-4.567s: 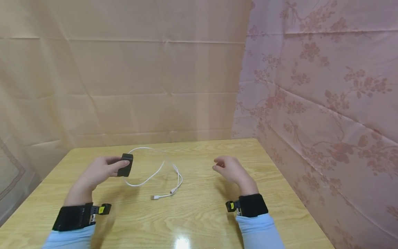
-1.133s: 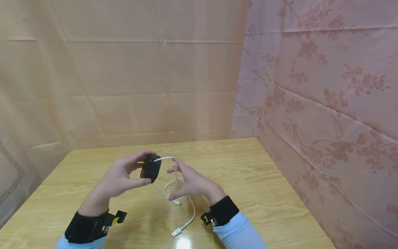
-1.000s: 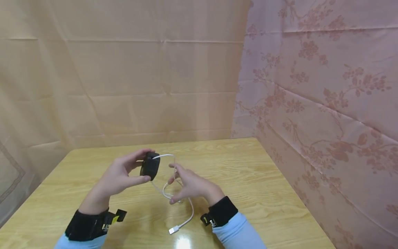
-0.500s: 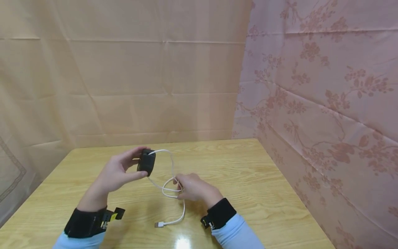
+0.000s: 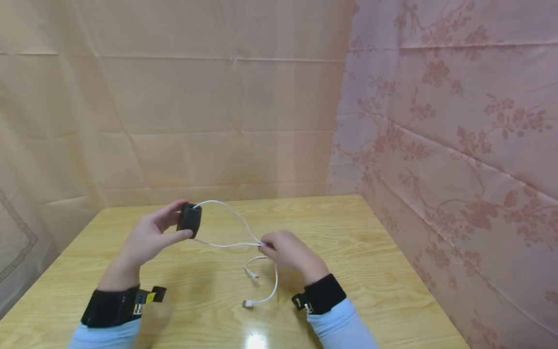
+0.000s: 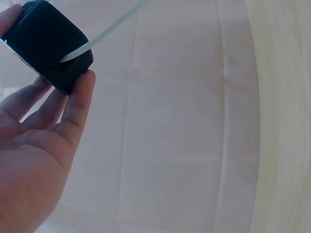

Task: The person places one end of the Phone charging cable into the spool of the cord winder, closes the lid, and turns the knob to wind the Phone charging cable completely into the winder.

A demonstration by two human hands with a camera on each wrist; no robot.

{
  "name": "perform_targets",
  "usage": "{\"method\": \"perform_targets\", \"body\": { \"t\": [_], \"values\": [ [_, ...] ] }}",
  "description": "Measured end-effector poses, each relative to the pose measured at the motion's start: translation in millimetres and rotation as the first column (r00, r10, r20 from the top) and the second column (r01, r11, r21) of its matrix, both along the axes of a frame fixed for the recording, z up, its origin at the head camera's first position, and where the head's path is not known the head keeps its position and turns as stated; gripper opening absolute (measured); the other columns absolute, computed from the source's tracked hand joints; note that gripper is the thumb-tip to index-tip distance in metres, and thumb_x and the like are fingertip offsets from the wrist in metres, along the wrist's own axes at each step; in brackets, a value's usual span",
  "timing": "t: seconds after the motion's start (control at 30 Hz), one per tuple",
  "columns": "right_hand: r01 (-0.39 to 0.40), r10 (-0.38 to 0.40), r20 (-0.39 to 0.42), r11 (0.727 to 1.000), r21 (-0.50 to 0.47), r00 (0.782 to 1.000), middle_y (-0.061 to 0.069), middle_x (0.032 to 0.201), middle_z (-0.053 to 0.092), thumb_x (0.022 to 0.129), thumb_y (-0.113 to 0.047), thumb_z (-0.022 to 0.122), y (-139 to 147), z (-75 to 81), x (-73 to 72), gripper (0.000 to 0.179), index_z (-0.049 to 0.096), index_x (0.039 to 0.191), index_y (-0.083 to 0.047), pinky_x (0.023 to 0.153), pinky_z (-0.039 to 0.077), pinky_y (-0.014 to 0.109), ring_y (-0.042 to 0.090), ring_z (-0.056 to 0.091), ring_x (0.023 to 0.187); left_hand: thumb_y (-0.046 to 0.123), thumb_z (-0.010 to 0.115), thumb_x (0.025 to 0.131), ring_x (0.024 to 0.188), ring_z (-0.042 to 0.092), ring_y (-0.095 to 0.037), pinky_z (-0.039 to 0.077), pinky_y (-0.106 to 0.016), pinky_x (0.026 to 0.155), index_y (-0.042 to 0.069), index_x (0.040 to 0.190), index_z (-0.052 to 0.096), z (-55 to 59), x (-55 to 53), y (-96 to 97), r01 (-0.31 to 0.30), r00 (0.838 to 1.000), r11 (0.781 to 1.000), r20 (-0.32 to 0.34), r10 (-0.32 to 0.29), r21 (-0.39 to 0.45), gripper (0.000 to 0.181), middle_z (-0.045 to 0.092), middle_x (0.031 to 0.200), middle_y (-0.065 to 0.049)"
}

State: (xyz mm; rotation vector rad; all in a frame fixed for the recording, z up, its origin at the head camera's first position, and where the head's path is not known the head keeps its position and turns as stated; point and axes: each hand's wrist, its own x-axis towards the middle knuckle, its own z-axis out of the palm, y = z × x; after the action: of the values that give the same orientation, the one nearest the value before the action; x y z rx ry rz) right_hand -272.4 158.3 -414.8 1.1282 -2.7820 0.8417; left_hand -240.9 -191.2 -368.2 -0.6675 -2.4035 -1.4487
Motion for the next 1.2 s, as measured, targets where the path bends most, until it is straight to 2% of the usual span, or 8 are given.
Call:
{"method": "perform_targets", "body": {
  "t": [0.13, 0.33, 0.5, 0.73, 0.8, 0.93, 1.03, 1.2],
  "values": [
    [0.053, -0.053, 0.007, 0.995, -0.082, 0.999, -0.005, 0.069, 0.060, 0.104, -0.016, 0.062, 18.8, 9.2, -3.3, 0.020, 0.067, 0.084, -0.012, 0.057, 0.045, 0.026, 0.009, 0.057, 0.062, 0.018, 0.084, 0.086, 0.110, 0.066, -0.028, 0.043, -0.049, 0.096, 0.013, 0.151, 0.050, -0.6, -0.8, -12.5, -0.058, 0.998, 0.998, 0.029, 0.059, -0.004, 0.073, 0.069, 0.122, -0.014],
    [0.103, -0.101, 0.019, 0.983, -0.154, 0.995, -0.002, 0.072, 0.063, 0.104, -0.016, 0.061, 45.2, 18.0, -6.6, 0.021, 0.065, 0.083, -0.013, 0.060, 0.049, 0.029, 0.024, 0.066, 0.069, 0.026, 0.083, 0.088, 0.106, 0.066, -0.024, 0.049, -0.031, 0.085, 0.016, 0.151, 0.051, -3.5, -3.3, -29.0, -0.113, 0.991, 0.993, 0.071, 0.114, -0.017, 0.071, 0.067, 0.123, -0.014],
    [0.164, -0.157, 0.059, 0.976, -0.144, 0.986, -0.004, 0.074, 0.062, 0.105, -0.015, 0.059, 64.2, 21.9, -7.8, 0.018, 0.068, 0.090, -0.013, 0.065, 0.050, 0.031, 0.020, 0.064, 0.071, 0.025, 0.081, 0.090, 0.100, 0.066, -0.014, 0.052, -0.022, 0.080, 0.012, 0.151, 0.051, -8.1, -5.5, -42.8, -0.135, 0.986, 0.991, 0.101, 0.133, 0.020, 0.069, 0.063, 0.130, -0.017],
    [0.200, -0.184, 0.109, 0.967, -0.158, 0.977, -0.003, 0.074, 0.060, 0.105, -0.016, 0.058, 86.4, 23.6, -8.8, 0.017, 0.070, 0.094, -0.012, 0.064, 0.048, 0.032, 0.016, 0.060, 0.069, 0.029, 0.076, 0.095, 0.101, 0.065, -0.006, 0.049, -0.017, 0.084, 0.007, 0.154, 0.044, -9.9, -5.6, -58.7, -0.179, 0.964, 0.981, 0.210, 0.161, 0.069, 0.072, 0.061, 0.133, -0.021],
    [0.209, -0.188, 0.132, 0.963, -0.168, 0.973, -0.002, 0.073, 0.060, 0.105, -0.017, 0.059, 92.1, 22.8, -9.3, 0.017, 0.070, 0.093, -0.013, 0.059, 0.047, 0.030, 0.017, 0.057, 0.064, 0.030, 0.075, 0.095, 0.102, 0.063, -0.004, 0.047, -0.016, 0.086, 0.006, 0.154, 0.043, -11.2, -6.3, -62.4, -0.193, 0.960, 0.979, 0.222, 0.173, 0.070, 0.071, 0.059, 0.137, -0.018],
    [0.199, -0.174, 0.158, 0.966, -0.164, 0.972, 0.000, 0.072, 0.061, 0.105, -0.021, 0.060, 101.6, 22.9, -9.7, 0.019, 0.070, 0.091, -0.014, 0.052, 0.041, 0.027, 0.015, 0.049, 0.057, 0.029, 0.074, 0.096, 0.103, 0.061, -0.001, 0.044, -0.015, 0.087, 0.004, 0.154, 0.043, -14.2, -7.7, -69.7, -0.213, 0.952, 0.974, 0.240, 0.189, 0.079, 0.070, 0.063, 0.131, -0.004],
    [0.164, -0.140, 0.156, 0.974, -0.154, 0.978, 0.001, 0.074, 0.062, 0.105, -0.020, 0.059, 108.7, 24.5, -8.6, 0.018, 0.071, 0.094, -0.013, 0.056, 0.042, 0.028, 0.014, 0.050, 0.061, 0.028, 0.073, 0.097, 0.104, 0.060, 0.000, 0.042, -0.014, 0.087, 0.004, 0.154, 0.041, -15.7, -8.6, -74.3, -0.210, 0.948, 0.972, 0.264, 0.178, 0.100, 0.070, 0.064, 0.123, 0.009],
    [0.141, -0.110, 0.183, 0.976, -0.166, 0.977, 0.000, 0.078, 0.066, 0.105, -0.017, 0.059, 119.4, 25.3, -7.6, 0.019, 0.073, 0.109, -0.007, 0.069, 0.047, 0.030, 0.019, 0.059, 0.075, 0.029, 0.072, 0.098, 0.106, 0.059, 0.001, 0.041, -0.015, 0.088, 0.002, 0.155, 0.039, -15.8, -8.0, -79.9, -0.214, 0.941, 0.969, 0.290, 0.172, 0.120, 0.071, 0.062, 0.116, 0.019]
  ]
}}
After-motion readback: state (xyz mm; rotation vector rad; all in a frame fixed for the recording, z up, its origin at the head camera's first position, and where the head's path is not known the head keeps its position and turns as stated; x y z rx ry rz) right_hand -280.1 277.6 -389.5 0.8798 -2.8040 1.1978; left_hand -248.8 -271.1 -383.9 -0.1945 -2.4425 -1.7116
